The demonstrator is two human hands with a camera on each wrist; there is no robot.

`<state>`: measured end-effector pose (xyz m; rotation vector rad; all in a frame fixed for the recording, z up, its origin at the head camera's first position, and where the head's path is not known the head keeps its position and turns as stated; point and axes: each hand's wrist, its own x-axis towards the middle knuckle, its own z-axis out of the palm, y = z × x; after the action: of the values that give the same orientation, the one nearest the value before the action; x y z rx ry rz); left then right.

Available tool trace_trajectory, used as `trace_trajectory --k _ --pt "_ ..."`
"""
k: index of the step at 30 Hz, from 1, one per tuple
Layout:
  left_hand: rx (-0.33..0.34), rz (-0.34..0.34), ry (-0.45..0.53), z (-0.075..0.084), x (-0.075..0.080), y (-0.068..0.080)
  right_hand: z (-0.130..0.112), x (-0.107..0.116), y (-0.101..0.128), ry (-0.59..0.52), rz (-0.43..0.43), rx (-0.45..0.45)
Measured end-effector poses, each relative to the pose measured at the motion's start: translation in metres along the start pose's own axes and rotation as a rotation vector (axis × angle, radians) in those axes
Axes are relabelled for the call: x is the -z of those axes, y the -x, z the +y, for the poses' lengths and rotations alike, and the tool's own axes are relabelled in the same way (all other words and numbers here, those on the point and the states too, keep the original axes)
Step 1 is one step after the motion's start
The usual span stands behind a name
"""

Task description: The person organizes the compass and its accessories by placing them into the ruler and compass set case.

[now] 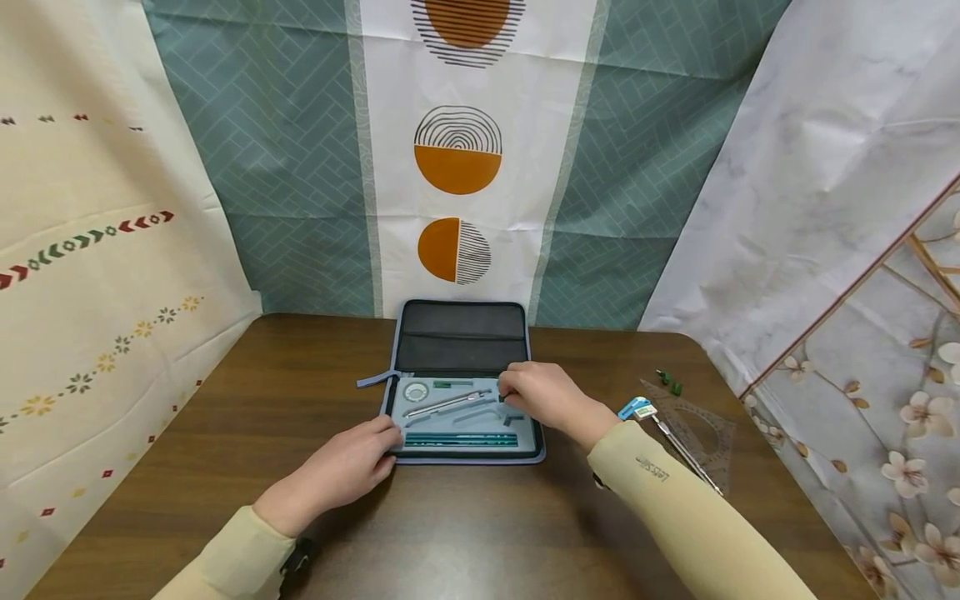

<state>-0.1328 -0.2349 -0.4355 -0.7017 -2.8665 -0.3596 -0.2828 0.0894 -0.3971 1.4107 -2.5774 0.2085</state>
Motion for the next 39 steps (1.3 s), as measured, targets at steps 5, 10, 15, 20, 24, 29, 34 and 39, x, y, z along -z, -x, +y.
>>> trace_trajectory --k 5,10,15,20,24,29,34,39 --pt "-0.002 -0.003 0.001 -0.001 -0.001 0.0 -0.004 -0.005 -0.015 0.001 0.017 -0.011" --pt "-0.002 -0.001 0.004 -0.002 -0.002 0.0 -0.008 -0.01 -0.027 0.0 0.027 -0.032" --pt "-0.009 0.008 -0.003 -0.002 -0.002 0.0 -0.012 -0.011 -0.037 -0.005 0.032 -0.052" --pt "-0.009 0.012 -0.007 -0.003 -0.002 0.0 -0.013 -0.016 -0.049 -0.002 0.018 -0.093" --pt "-0.009 0.009 -0.005 -0.002 -0.003 0.0 -0.014 -0.022 -0.056 0.016 -0.011 -0.114" --pt "-0.005 -0.002 0.001 -0.002 -0.003 -0.001 -0.019 -0.027 -0.066 0.024 -0.045 -0.123" --pt "0.012 -0.017 0.003 -0.001 -0.003 -0.001 -0.023 -0.032 -0.074 0.026 -0.064 -0.135" --pt "0.022 -0.02 0.0 -0.001 -0.002 -0.002 -0.022 -0.037 -0.081 0.035 -0.075 -0.14"
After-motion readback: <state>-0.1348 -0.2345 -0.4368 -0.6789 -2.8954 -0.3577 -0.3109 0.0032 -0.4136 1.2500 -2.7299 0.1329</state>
